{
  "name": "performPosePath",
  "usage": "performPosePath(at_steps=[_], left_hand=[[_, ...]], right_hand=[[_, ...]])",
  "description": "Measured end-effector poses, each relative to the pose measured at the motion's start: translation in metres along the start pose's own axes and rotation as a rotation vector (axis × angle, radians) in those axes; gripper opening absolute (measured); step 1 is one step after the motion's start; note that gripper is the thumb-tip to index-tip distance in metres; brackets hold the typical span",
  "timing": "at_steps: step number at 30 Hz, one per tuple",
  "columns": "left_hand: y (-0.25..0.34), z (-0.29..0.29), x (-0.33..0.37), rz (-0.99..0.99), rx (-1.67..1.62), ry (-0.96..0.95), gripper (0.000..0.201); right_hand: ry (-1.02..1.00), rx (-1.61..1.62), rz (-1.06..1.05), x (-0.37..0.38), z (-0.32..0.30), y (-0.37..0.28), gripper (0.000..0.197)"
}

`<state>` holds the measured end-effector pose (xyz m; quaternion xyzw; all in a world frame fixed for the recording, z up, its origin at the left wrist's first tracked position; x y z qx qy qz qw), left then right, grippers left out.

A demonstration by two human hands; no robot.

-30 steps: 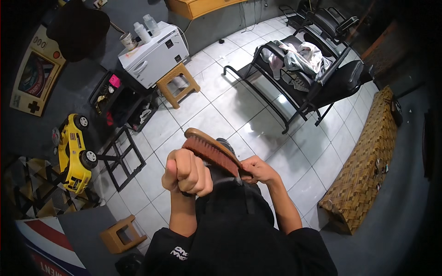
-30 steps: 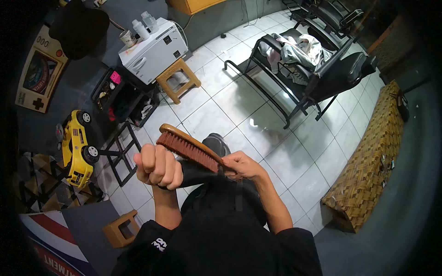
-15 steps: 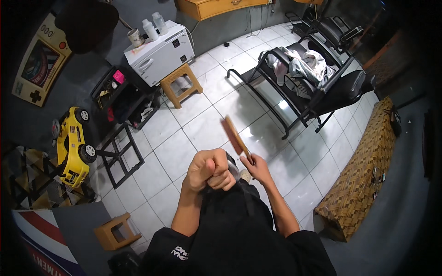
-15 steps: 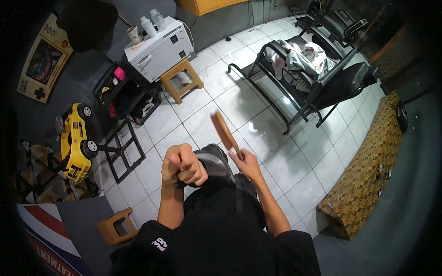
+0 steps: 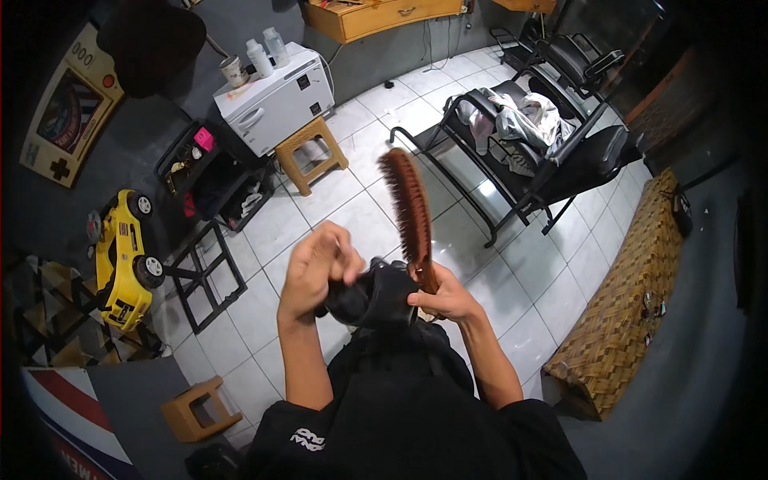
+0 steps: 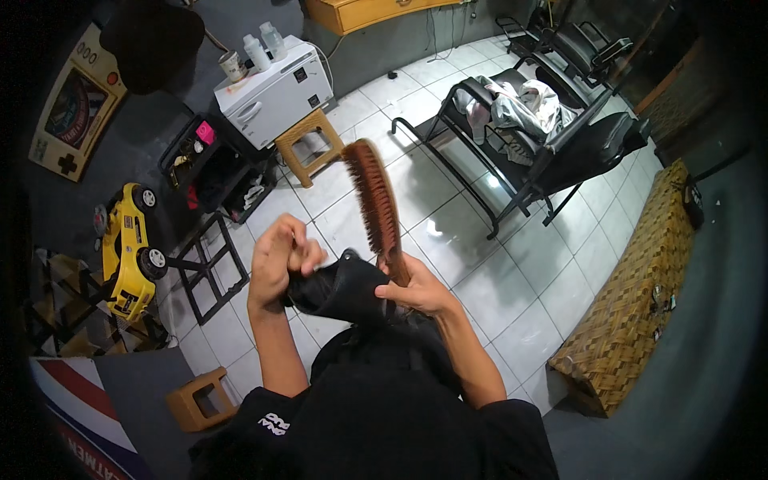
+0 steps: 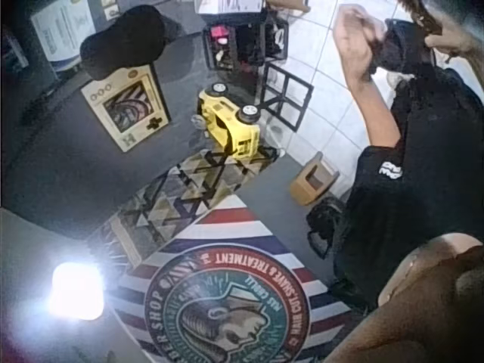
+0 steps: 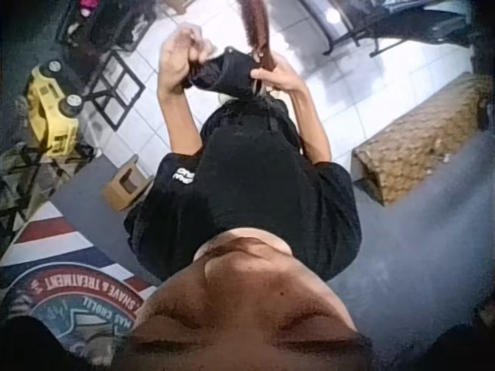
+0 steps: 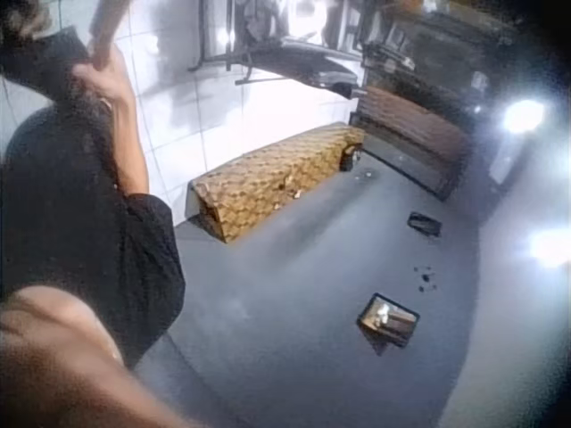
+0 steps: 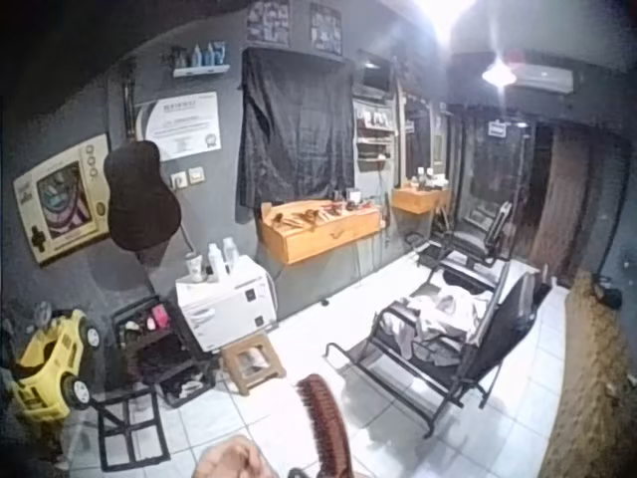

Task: The person brushes hair clippings off two capes using a large brush. First, the person holds a brown and yellow patterned cape and brushes its surface; then the person hangs the cape on a wall hook. Next, the person picks up a white and black striped cape from a chair and brushes it before folding it.

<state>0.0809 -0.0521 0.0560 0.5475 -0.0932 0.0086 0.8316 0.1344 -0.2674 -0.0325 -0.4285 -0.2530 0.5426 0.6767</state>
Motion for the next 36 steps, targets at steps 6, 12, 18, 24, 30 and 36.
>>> performPosePath(at_steps=[6, 12, 18, 24, 30, 36], left_hand=[[0.004, -0.001, 0.007, -0.27, 0.381, 0.266, 0.035], [0.01, -0.007, 0.003, -0.992, 0.885, -0.188, 0.053], [0.004, -0.012, -0.003, -0.433, 0.813, -0.434, 0.045], [-0.01, -0.011, 0.004, -0.527, 0.667, -0.386, 0.024], [-0.009, 0.01, 0.014, -0.099, 0.982, -0.323, 0.017], [0.013, 0.03, 0.015, -0.166, 0.873, -0.281, 0.022]], right_hand=[[0.223, -0.326, -0.317, -0.003, 0.025, -0.01, 0.041], [0.416, -0.396, -0.339, -0.004, 0.032, -0.004, 0.027], [0.485, -0.425, -0.229, -0.006, 0.034, -0.011, 0.025], [0.618, -0.487, -0.301, -0.006, 0.031, 0.001, 0.026], [0.915, -0.901, -0.451, -0.015, 0.049, -0.013, 0.031], [0.519, -0.242, -0.118, -0.018, 0.027, 0.043, 0.038]])
Point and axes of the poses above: each hand's wrist, its own x-axis towards the middle knuckle, its own z-axis out of the palm, y = z × x, the point moved 1 cm from there along x, towards the middle knuckle, and after that the axes turned 14 degrees about -y, right-handed, at the moved point
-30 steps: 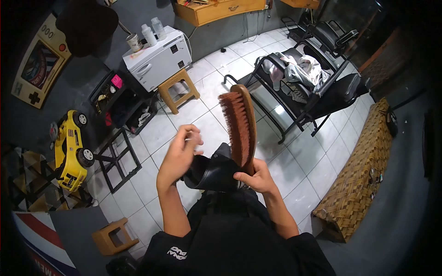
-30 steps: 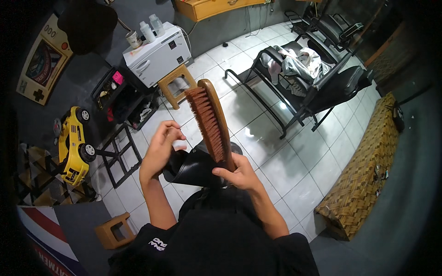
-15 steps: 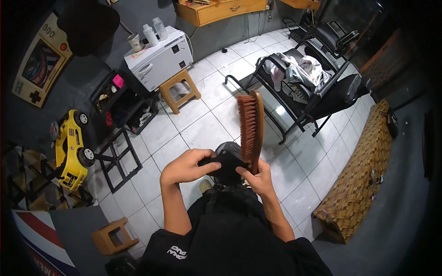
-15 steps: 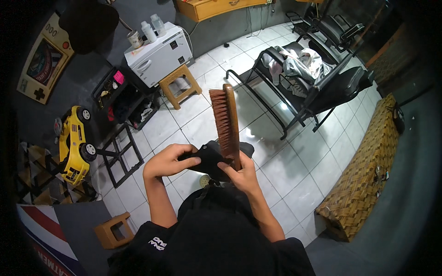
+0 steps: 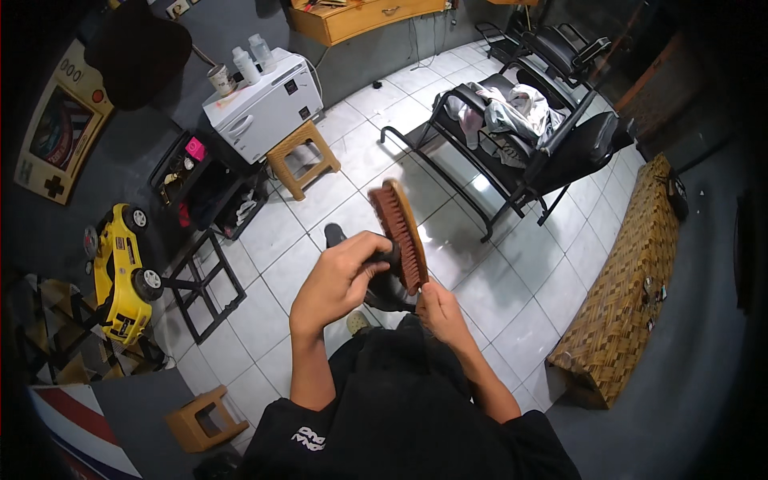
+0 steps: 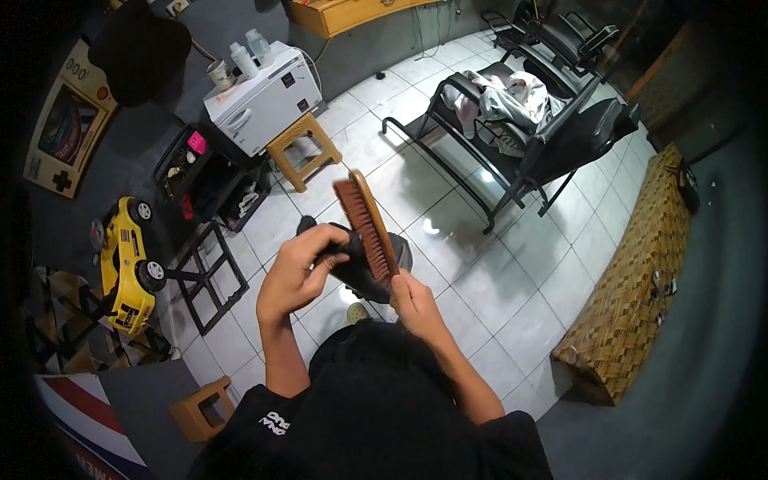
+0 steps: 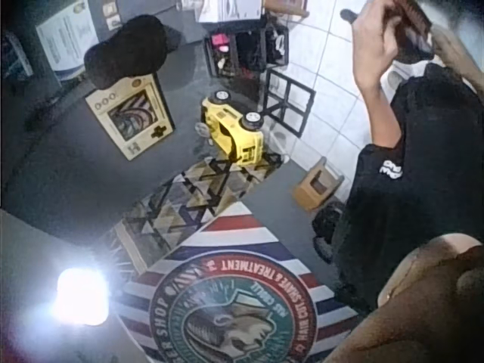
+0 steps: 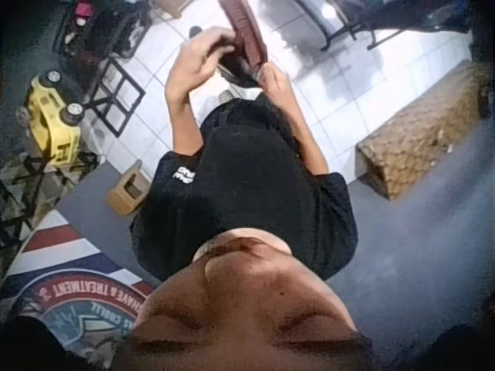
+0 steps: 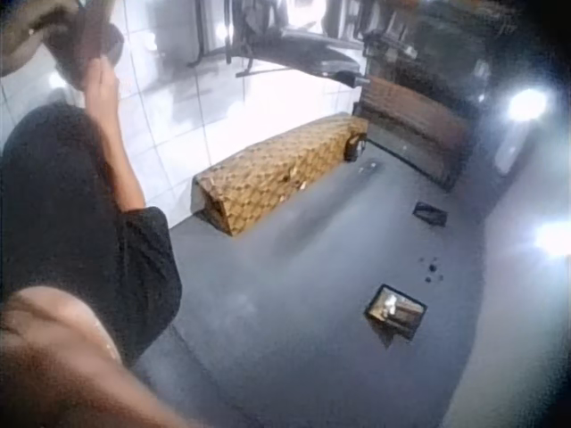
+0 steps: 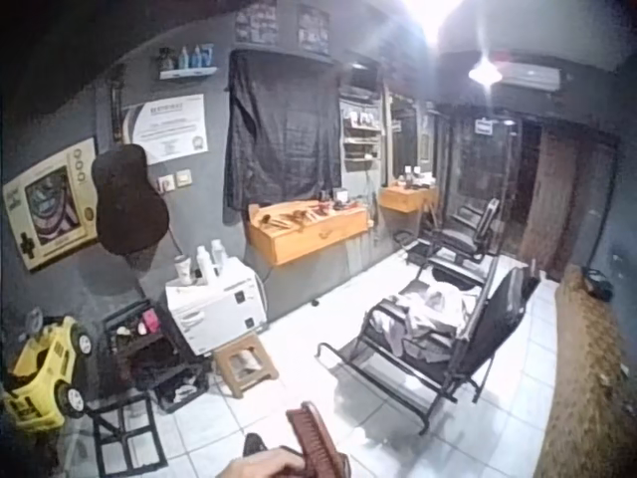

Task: The person brushes hair clippings off two capes using a large brush. First, the person holds a brown and yellow patterned cape and brushes its surface; then the person hangs the cape on a wall hook. Next, the person picks up a white and black striped cape from a chair and brushes it before folding it.

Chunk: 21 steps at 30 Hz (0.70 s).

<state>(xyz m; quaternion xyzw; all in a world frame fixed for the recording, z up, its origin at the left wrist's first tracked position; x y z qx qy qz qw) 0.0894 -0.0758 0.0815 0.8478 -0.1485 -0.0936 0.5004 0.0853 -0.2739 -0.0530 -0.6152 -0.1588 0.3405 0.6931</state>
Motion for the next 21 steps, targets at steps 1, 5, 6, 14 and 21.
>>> performPosePath(at_steps=[1, 5, 6, 14, 21], left_hand=[[-0.002, -0.002, -0.001, 0.033, 0.047, 0.067, 0.024], [-0.003, -0.009, -0.003, 0.125, 0.175, 0.242, 0.029], [-0.004, -0.009, -0.006, 0.128, 0.13, 0.287, 0.029], [-0.003, -0.016, -0.011, 0.115, 0.308, 0.262, 0.035], [0.009, -0.01, -0.014, 0.36, 0.057, 0.272, 0.039]], right_hand=[[0.004, -0.102, 0.036, 0.006, -0.009, 0.033, 0.04], [0.093, -0.81, 0.145, -0.003, -0.05, 0.139, 0.041], [0.037, -0.903, 0.434, -0.008, -0.057, 0.154, 0.042], [0.263, -0.387, 0.224, -0.009, -0.05, 0.125, 0.049], [-0.209, 0.365, -0.081, 0.01, -0.027, 0.024, 0.039]])
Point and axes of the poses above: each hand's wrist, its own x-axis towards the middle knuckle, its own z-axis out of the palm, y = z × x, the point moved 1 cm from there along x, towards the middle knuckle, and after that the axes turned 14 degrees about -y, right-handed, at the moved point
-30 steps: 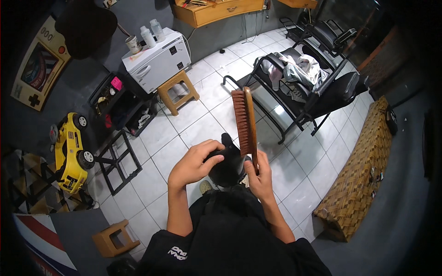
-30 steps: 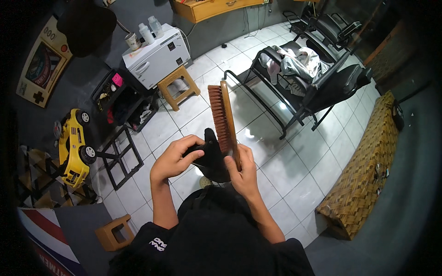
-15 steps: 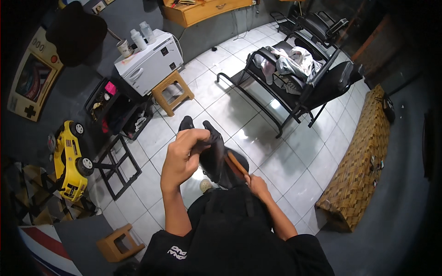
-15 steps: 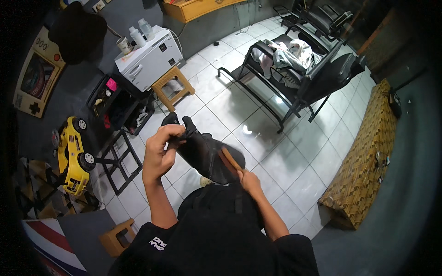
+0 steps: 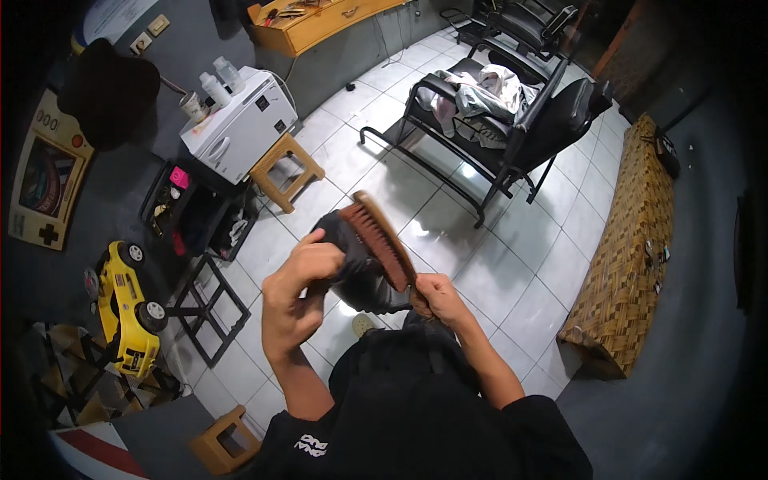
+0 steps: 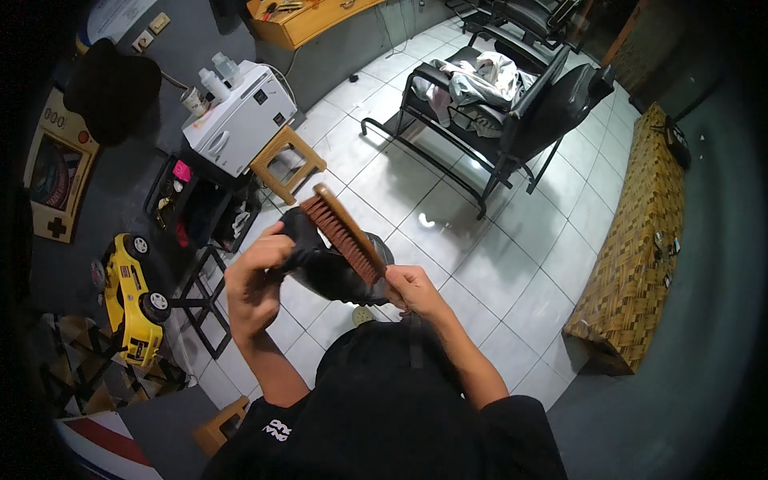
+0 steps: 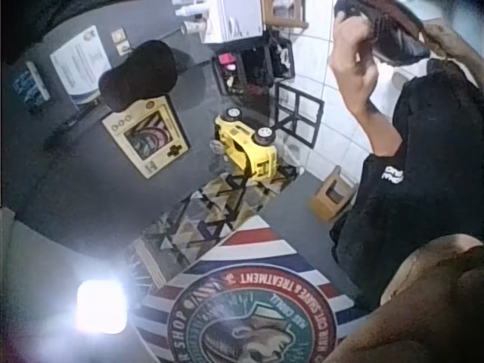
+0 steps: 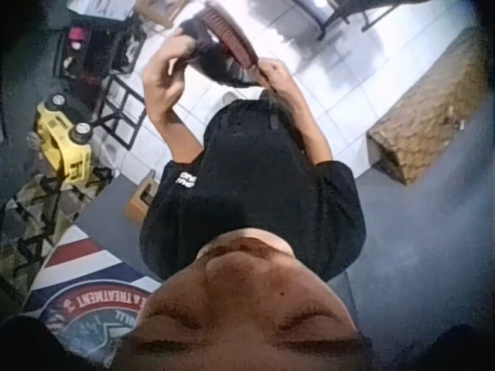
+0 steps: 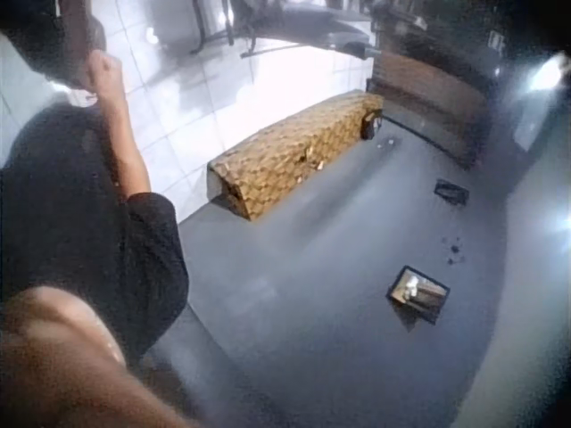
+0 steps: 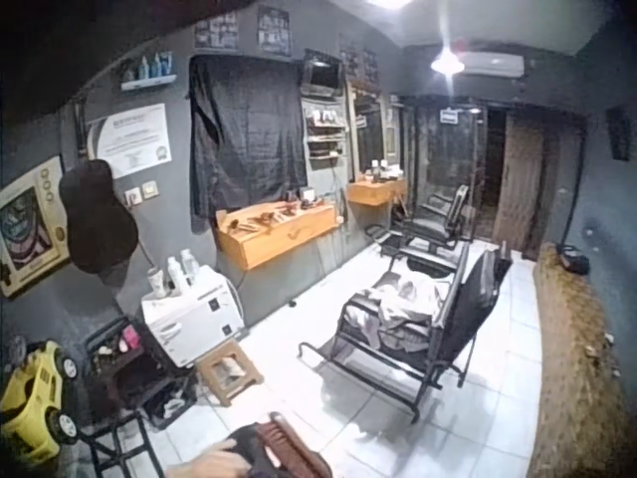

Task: The person brushes hair clippings off two capes using a large brush. First, the person holds a brown and yellow patterned cape and brushes its surface; then the person hangs the cape on a wall hook. Next, the person picks up a white and black striped cape from a chair and brushes it before folding it.

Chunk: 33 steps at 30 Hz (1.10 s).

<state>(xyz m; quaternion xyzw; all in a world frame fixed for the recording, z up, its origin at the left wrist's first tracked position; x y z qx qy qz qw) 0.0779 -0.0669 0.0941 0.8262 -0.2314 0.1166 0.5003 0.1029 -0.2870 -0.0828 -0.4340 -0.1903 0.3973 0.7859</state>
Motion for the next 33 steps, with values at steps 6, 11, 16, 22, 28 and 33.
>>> performPosePath(at_steps=[6, 11, 16, 22, 28, 33], left_hand=[[0.003, -0.011, -0.006, 0.208, -0.098, 0.345, 0.025], [0.004, -0.017, -0.013, 0.203, -0.192, 0.217, 0.027], [0.011, -0.005, -0.008, 0.275, -0.371, 0.107, 0.014], [0.016, -0.004, -0.009, 0.31, -0.327, 0.075, 0.021], [0.01, -0.022, -0.018, 0.368, -0.323, 0.659, 0.038], [0.011, -0.029, -0.03, 0.32, -0.323, 0.625, 0.033]], right_hand=[[0.3, -1.242, 0.723, -0.03, -0.123, 0.11, 0.051], [0.462, -1.301, 1.028, -0.062, -0.133, 0.133, 0.051], [0.242, -0.238, 0.422, -0.021, -0.088, 0.048, 0.044], [-0.298, 0.043, 0.487, 0.015, -0.036, -0.011, 0.042], [0.256, -1.444, 0.911, -0.019, -0.12, 0.103, 0.047], [0.385, -1.324, 1.091, -0.061, -0.129, 0.131, 0.042]])
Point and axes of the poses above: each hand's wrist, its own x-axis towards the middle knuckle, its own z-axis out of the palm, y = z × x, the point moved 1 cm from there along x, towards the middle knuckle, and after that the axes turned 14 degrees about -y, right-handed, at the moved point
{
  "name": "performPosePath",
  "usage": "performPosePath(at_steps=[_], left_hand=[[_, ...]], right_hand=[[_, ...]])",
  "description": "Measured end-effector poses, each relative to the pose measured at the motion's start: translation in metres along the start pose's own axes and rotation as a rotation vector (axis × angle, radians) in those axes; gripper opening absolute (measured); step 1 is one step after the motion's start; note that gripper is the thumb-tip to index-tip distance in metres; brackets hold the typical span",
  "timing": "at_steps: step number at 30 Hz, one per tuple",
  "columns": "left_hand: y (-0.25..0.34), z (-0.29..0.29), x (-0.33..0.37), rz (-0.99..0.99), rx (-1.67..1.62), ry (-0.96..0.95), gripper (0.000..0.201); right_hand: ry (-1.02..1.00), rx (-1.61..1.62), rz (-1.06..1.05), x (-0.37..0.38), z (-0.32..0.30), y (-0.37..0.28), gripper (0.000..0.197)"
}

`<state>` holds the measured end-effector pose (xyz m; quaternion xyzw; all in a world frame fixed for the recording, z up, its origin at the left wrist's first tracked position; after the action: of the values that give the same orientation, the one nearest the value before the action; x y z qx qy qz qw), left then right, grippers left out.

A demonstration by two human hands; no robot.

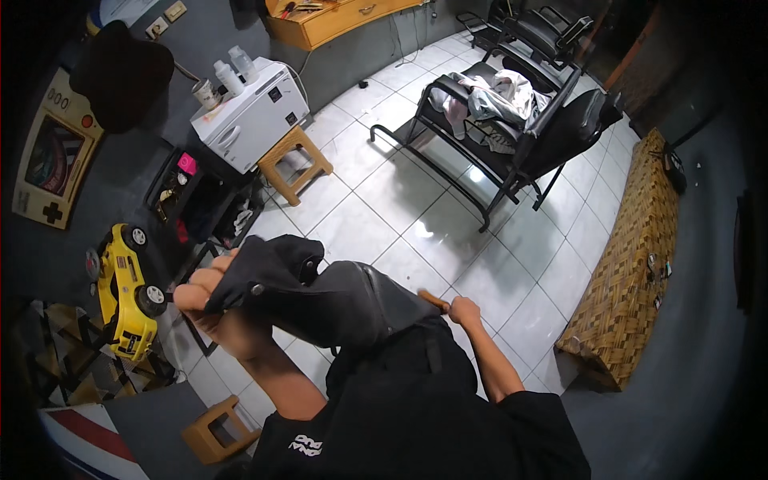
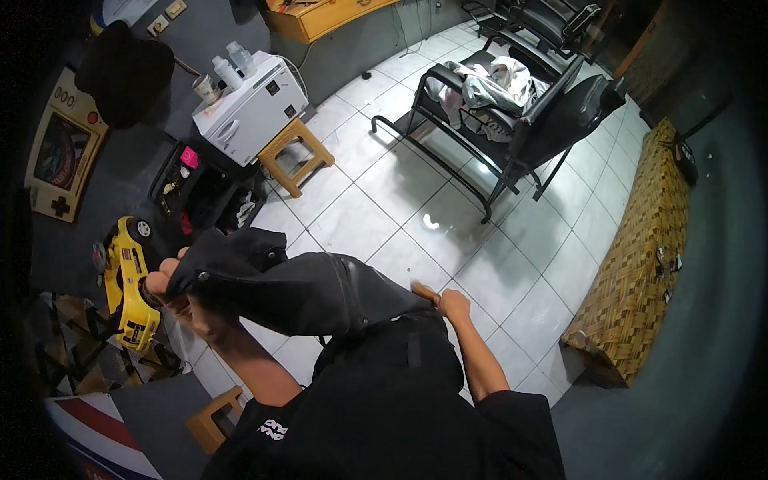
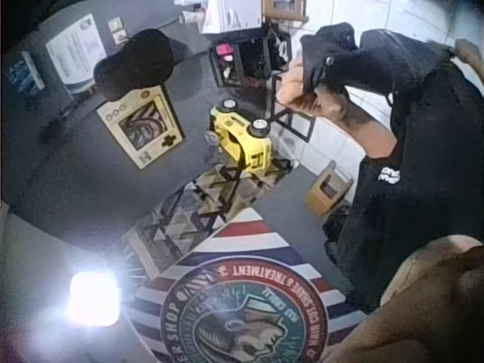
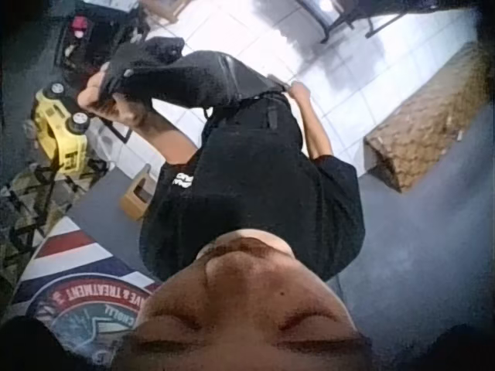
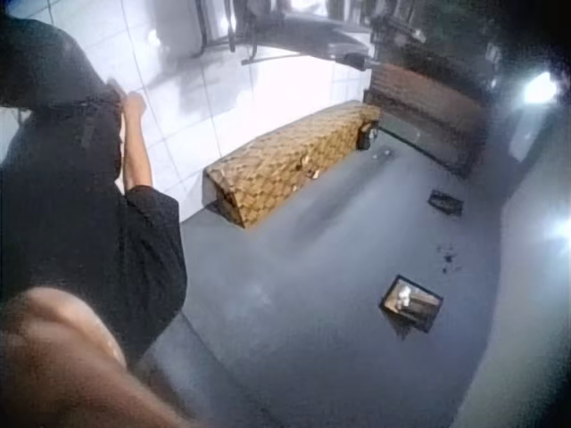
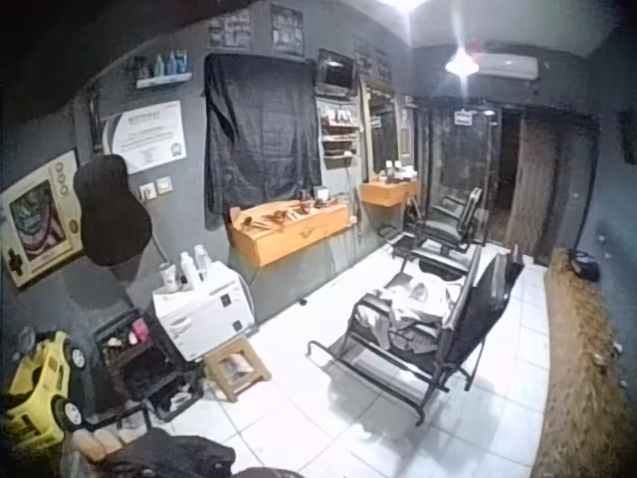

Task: The person brushes hair clippings off two capes using a large brush. First, the person holds a brown and yellow patterned cape and brushes its surface; then the person hangs the cape on a wall hook. Next, the person picks up a white and black striped cape from a chair and brushes it before folding it.

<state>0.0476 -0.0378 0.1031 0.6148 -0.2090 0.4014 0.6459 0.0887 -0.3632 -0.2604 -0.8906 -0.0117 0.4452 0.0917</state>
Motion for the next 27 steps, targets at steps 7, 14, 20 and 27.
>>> performPosePath(at_steps=[7, 14, 20, 27], left_hand=[[-0.004, 0.038, -0.003, -0.165, 0.413, -0.301, 0.026], [-0.004, 0.037, -0.005, -0.082, 0.372, -0.155, 0.028], [-0.005, 0.033, -0.005, -0.08, 0.378, -0.123, 0.025], [-0.008, 0.035, -0.003, -0.147, 0.439, -0.253, 0.024]], right_hand=[[-0.262, 1.329, -0.878, -0.119, -0.093, -0.093, 0.037], [0.172, 0.826, -0.791, -0.091, -0.06, -0.106, 0.04], [0.054, 0.202, -0.162, -0.012, 0.022, -0.02, 0.052], [-0.136, 0.938, -0.531, -0.072, -0.033, -0.078, 0.045]])
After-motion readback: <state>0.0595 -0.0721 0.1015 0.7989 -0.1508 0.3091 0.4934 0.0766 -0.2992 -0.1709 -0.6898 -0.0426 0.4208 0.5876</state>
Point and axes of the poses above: each hand's wrist, its own x-axis towards the middle knuckle, its own z-axis out of the palm, y = z × x, the point moved 1 cm from there along x, towards the middle knuckle, and after that the axes turned 14 degrees about -y, right-handed, at the moved point
